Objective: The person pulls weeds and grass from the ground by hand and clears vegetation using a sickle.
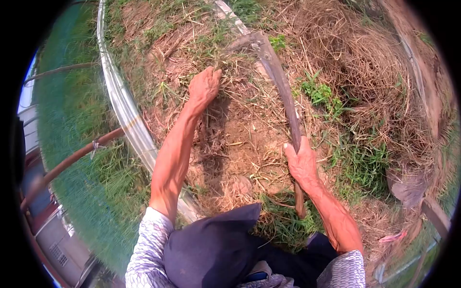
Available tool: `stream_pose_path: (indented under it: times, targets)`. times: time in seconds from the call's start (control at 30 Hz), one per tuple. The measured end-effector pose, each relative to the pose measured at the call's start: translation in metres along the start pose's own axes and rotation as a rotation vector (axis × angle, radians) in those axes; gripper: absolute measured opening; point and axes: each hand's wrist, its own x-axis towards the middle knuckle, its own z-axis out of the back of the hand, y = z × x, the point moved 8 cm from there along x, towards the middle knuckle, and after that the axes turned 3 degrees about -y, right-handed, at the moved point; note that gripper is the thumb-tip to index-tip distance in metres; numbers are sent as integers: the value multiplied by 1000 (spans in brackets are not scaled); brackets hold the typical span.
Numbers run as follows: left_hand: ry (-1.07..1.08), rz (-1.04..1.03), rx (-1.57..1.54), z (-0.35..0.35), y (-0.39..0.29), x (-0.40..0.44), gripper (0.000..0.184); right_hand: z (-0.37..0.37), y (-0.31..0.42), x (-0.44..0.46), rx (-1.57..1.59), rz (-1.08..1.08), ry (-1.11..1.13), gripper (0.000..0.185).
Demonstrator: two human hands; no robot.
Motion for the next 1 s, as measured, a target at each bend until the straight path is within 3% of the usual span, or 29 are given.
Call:
stream_pose_path:
  times: [0.13, 0.3, 0.33, 0.4, 0.47, 0.5, 0.6, 0.67, 0.73, 0.8, 0.83, 0.87, 1.0]
  targets:
    - [-1, -18, -47, -8, 5, 2, 42, 14, 20, 12, 159, 40, -94, 28]
    - [-66, -2, -77, -2, 3, -3, 35, 2, 4, 9, 36, -55, -76, 27]
    - [-86, 12, -119, 4, 3, -1, 35, 0, -7, -8, 10, 30, -12, 29]
    - [-72, -8, -64, 2, 9, -3, 34, -7, -14, -9, -59, -3, 7, 30]
    - [-67, -5, -138, 1, 8, -3, 33, 4, 5, -7, 94, -159, 79, 28]
    - [-64, 10, -132, -1, 8, -1, 33, 10, 0, 3, 133, 13, -51, 24]
    - [-95, 13, -145, -2, 8, -5, 33, 30, 45, 24, 402, -116, -162, 14]
    - [-122, -7, -123, 1, 5, -5, 33, 19, 33, 35, 330, -79, -115, 16]
    - [-90, 14, -139, 2, 6, -6, 33, 4, -11, 1, -153, -33, 35, 24]
    - [-77, -27, -70, 12, 0, -23, 32, 8, -47, -31, -129, 61, 5, 36]
    - [-85, -42, -69, 19, 2, -44, 31, 16, -55, -41, -161, -94, 105, 34]
    - [-79, -61, -67, 22, 5, -66, 30, 24, -47, -48, -32, -134, 67, 29]
    - [45, -199, -147, 11, -9, -118, 32, 19, -13, 2, 140, -111, -4, 23]
